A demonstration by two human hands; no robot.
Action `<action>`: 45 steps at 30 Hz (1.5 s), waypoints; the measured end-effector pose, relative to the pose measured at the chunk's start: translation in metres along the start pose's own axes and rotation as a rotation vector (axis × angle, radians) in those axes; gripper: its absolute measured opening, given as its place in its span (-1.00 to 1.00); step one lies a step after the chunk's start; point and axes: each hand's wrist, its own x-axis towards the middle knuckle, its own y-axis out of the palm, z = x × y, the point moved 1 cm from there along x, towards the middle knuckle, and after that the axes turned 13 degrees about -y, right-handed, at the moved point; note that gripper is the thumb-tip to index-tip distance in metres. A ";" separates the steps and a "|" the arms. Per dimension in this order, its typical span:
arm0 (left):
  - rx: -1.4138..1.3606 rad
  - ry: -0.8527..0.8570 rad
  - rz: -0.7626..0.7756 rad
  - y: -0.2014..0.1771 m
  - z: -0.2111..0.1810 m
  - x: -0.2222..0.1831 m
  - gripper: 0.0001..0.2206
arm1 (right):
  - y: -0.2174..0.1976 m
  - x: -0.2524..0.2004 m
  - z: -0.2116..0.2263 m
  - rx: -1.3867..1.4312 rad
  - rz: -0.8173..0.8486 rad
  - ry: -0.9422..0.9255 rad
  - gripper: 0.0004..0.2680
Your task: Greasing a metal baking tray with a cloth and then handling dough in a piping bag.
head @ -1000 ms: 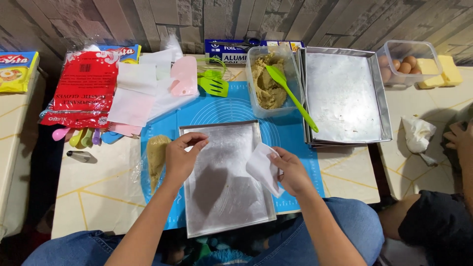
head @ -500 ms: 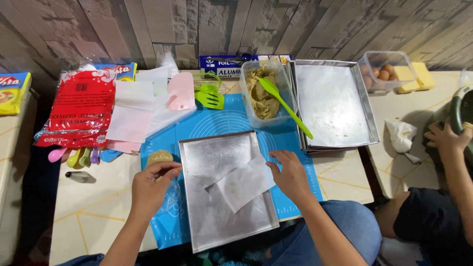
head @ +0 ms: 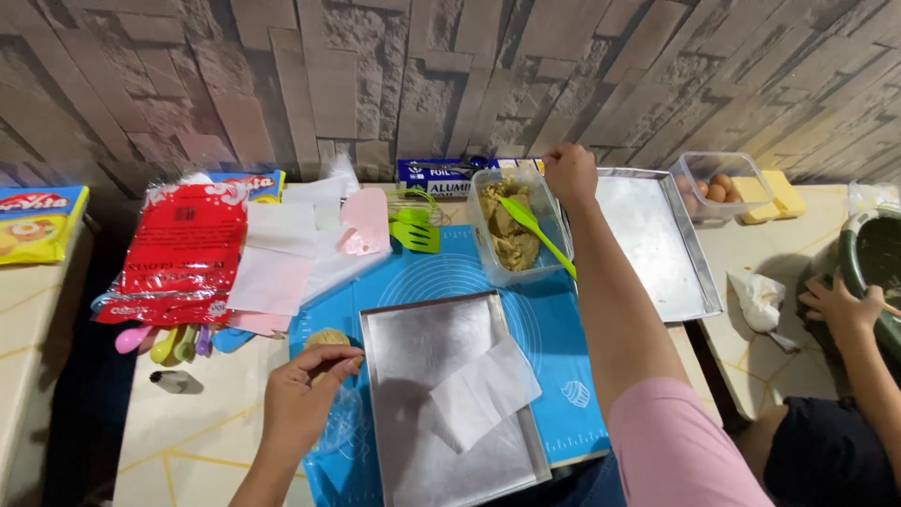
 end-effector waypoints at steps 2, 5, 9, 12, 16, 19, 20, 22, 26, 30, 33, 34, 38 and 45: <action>0.000 0.005 0.004 -0.004 0.002 0.007 -0.90 | 0.007 0.008 0.015 -0.062 0.089 0.136 -0.84; -0.016 -0.001 0.021 -0.006 0.000 0.014 -0.89 | 0.013 0.019 0.030 -0.176 0.253 0.282 -0.76; -0.016 -0.016 0.053 -0.006 0.001 0.024 -0.89 | 0.016 0.034 0.031 -0.282 0.423 0.257 -0.78; 0.024 -0.082 0.052 -0.005 0.002 0.031 -0.88 | 0.034 0.065 -0.005 -0.215 0.561 0.180 -0.83; 0.028 -0.094 0.067 -0.001 0.007 0.032 -0.87 | 0.020 0.061 0.016 -0.182 0.537 0.111 -0.89; 0.153 -0.119 0.050 0.002 0.005 0.028 -0.86 | 0.026 0.067 0.007 -0.203 0.587 0.132 -0.90; 0.172 -0.075 0.068 0.003 0.008 0.030 -0.86 | 0.030 0.069 0.002 -0.231 0.612 0.072 -0.86; 0.189 -0.036 0.083 0.002 0.012 0.031 -0.86 | 0.028 0.071 0.001 -0.257 0.642 0.010 -0.81; 0.189 -0.003 0.107 0.001 0.013 0.029 -0.87 | 0.001 0.057 0.007 0.168 0.420 0.178 -0.85; 0.102 -0.016 0.118 0.004 0.014 0.026 -0.86 | -0.018 0.045 0.001 0.450 0.202 0.296 -0.90; 0.103 -0.071 0.122 0.007 0.010 0.019 -0.86 | -0.015 0.041 -0.018 0.645 0.022 0.266 -0.90; 0.103 -0.069 0.122 0.007 0.012 0.018 -0.86 | -0.018 0.039 -0.017 0.645 0.021 0.265 -0.90; 0.083 -0.075 0.125 0.008 0.012 0.016 -0.87 | -0.045 0.033 0.004 0.738 -0.198 0.120 -0.84; 0.079 -0.101 0.136 0.005 0.002 0.009 -0.85 | -0.120 -0.020 0.085 0.812 -0.292 -0.022 -0.90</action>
